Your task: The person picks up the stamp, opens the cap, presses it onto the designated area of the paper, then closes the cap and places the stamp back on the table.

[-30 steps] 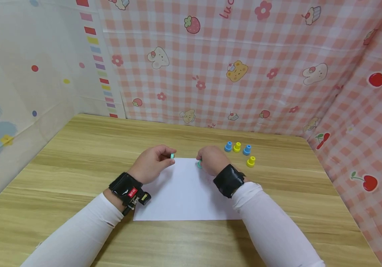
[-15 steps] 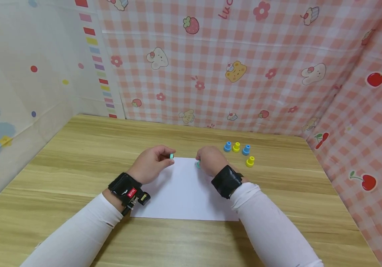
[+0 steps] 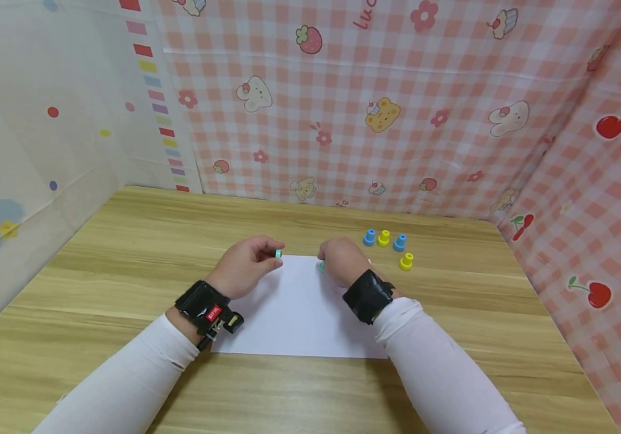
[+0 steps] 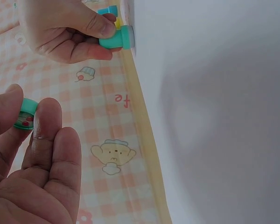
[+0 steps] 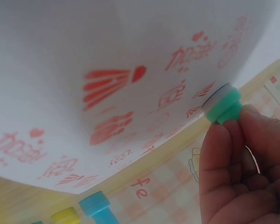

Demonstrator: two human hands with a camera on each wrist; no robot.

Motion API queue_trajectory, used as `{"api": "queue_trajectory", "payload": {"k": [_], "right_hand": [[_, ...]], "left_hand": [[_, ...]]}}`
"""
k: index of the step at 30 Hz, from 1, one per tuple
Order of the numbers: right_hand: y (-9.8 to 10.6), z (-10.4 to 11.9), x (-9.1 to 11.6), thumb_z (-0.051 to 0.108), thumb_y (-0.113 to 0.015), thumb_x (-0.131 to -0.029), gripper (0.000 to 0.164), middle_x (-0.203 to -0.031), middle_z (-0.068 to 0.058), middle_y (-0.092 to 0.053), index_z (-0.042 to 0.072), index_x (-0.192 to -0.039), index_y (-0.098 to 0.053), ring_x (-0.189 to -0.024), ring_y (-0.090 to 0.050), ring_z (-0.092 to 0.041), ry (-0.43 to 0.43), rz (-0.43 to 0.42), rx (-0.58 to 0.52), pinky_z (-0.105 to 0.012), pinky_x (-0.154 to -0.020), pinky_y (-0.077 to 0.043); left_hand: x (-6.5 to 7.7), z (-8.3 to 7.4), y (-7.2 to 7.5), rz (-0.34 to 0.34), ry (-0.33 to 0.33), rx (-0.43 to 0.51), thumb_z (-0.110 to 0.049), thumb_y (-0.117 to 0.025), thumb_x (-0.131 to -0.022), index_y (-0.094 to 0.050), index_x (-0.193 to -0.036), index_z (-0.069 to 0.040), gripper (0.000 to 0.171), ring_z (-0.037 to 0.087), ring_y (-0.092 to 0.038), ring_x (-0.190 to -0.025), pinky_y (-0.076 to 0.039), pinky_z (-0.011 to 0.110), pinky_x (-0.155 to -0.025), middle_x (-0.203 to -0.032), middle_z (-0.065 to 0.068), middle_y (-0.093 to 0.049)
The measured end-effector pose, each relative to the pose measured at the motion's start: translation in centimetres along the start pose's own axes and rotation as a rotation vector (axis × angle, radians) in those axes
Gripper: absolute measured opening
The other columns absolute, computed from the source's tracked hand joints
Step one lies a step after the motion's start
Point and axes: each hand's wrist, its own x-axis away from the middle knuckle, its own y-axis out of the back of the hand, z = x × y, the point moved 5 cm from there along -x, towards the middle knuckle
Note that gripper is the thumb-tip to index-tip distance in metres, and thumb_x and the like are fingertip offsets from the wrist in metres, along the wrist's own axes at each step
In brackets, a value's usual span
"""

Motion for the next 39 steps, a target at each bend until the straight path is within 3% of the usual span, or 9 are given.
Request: {"api": "queue_trajectory", "payload": {"k": [6,14,24,32,39], "right_hand": [[0.1,-0.2,0.1,0.007,-0.071,-0.1,0.02,-0.118,-0.01,-0.075,0.009,-0.119,-0.077,-0.106,-0.063,-0.027,-0.02,0.027,-0.028,-0.049,-0.109,-0.053],[0.2,-0.6,0.0,0.011,-0.069,-0.102,0.02,-0.117,-0.01,-0.074,0.01,-0.121,-0.075,-0.101,-0.063,-0.026,-0.013,0.031,-0.094,-0.045,-0.099,-0.057],[3.5,-1.8,1.9,0.018,-0.067,-0.103,0.023,-0.115,-0.012,-0.074,0.007,-0.122,-0.07,-0.098,-0.065,-0.025,0.005,-0.163,-0.5,-0.035,-0.085,-0.058],[2.1,-0.4,3.5,0.011,-0.071,-0.098,0.02,-0.111,-0.021,-0.074,0.001,-0.115,-0.068,-0.094,-0.072,-0.025,0.09,-0.077,-0.833,-0.049,-0.098,-0.058],[1.0,1.1,4.2,0.004,-0.07,-0.098,0.018,-0.115,-0.026,-0.072,-0.001,-0.114,-0.067,-0.091,-0.072,-0.022,0.124,-0.033,-0.915,-0.034,-0.09,-0.061]], "left_hand": [[0.0,0.1,-0.1,0.003,-0.003,0.003,-0.019,-0.07,-0.103,-0.069,-0.132,-0.01,0.031,0.021,-0.065,-0.104,-0.054,0.04,-0.094,-0.114,0.002,-0.074],[0.1,0.2,0.0,0.0,-0.001,-0.006,-0.02,-0.07,-0.102,-0.069,-0.13,-0.011,0.029,0.02,-0.065,-0.103,-0.054,0.039,-0.092,-0.113,0.001,-0.073],[0.3,0.1,0.0,0.001,0.012,-0.007,-0.019,-0.071,-0.102,-0.069,-0.131,-0.01,0.031,0.019,-0.065,-0.102,-0.055,0.039,-0.091,-0.111,0.002,-0.074],[0.3,-0.4,-0.5,0.03,-0.027,0.043,-0.022,-0.073,-0.101,-0.068,-0.132,-0.01,0.033,0.017,-0.066,-0.1,-0.056,0.035,-0.088,-0.11,0.001,-0.074],[0.2,-0.6,-1.1,0.065,-0.08,0.062,-0.021,-0.074,-0.1,-0.071,-0.128,-0.011,0.029,0.016,-0.066,-0.096,-0.057,0.033,-0.085,-0.106,0.0,-0.074]]}}
